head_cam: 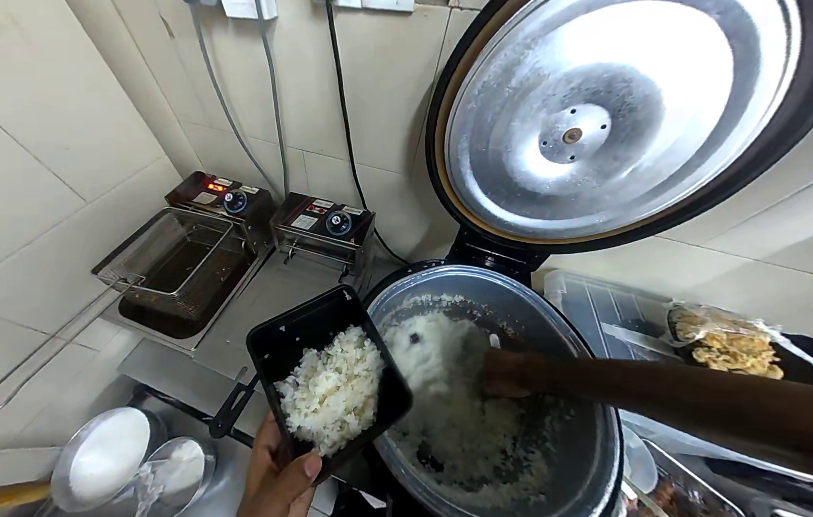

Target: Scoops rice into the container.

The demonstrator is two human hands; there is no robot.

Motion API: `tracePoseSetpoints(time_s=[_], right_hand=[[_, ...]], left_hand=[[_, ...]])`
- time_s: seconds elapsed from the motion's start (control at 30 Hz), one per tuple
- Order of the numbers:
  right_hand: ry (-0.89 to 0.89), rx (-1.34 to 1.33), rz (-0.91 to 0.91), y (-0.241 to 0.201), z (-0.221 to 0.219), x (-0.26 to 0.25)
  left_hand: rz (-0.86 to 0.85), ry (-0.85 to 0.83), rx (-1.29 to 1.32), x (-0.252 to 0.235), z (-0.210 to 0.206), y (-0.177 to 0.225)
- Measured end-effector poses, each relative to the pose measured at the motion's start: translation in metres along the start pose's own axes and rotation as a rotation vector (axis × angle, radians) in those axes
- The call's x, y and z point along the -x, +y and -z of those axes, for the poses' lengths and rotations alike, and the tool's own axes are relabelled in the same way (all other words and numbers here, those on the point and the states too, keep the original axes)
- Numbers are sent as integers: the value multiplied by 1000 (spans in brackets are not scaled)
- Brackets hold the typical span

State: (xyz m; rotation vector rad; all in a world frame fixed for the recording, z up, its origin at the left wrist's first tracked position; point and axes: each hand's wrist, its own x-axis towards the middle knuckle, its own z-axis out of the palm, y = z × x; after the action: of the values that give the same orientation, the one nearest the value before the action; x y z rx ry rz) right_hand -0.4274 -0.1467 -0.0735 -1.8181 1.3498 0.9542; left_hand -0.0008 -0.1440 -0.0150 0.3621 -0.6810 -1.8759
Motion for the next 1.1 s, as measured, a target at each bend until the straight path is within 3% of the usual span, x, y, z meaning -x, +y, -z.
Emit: tracePoseSetpoints(time_s=[0.1, 0.17, 0.3, 0.43, 0.6, 0.7, 0.83, 0.93, 1.1], right_hand=[[-128, 277, 108, -9, -3, -1], [-140, 145, 112, -17, -14, -5], [-78, 6, 275, -54, -27, -15], [-22, -321, 485, -62, -17, -14], [15, -686, 579, -55, 9, 42], [221, -848, 493, -51, 47, 121], [866, -1014, 339, -64, 80, 227], [1323, -635, 113, -92, 80, 249], [1394, 207, -205, -113, 46, 192]], left_hand=[[-8, 17, 43, 1, 2, -5], [-12, -2, 55, -3, 2, -6], [-33, -35, 87, -2, 5, -9], [3, -49, 90, -5, 8, -6], [8, -20, 64, -14, 13, -1], [37, 10, 46, -22, 9, -1], [166, -17, -35, -26, -15, -16], [351, 8, -1, -28, -54, -44], [583, -13, 168, -36, -96, -84]])
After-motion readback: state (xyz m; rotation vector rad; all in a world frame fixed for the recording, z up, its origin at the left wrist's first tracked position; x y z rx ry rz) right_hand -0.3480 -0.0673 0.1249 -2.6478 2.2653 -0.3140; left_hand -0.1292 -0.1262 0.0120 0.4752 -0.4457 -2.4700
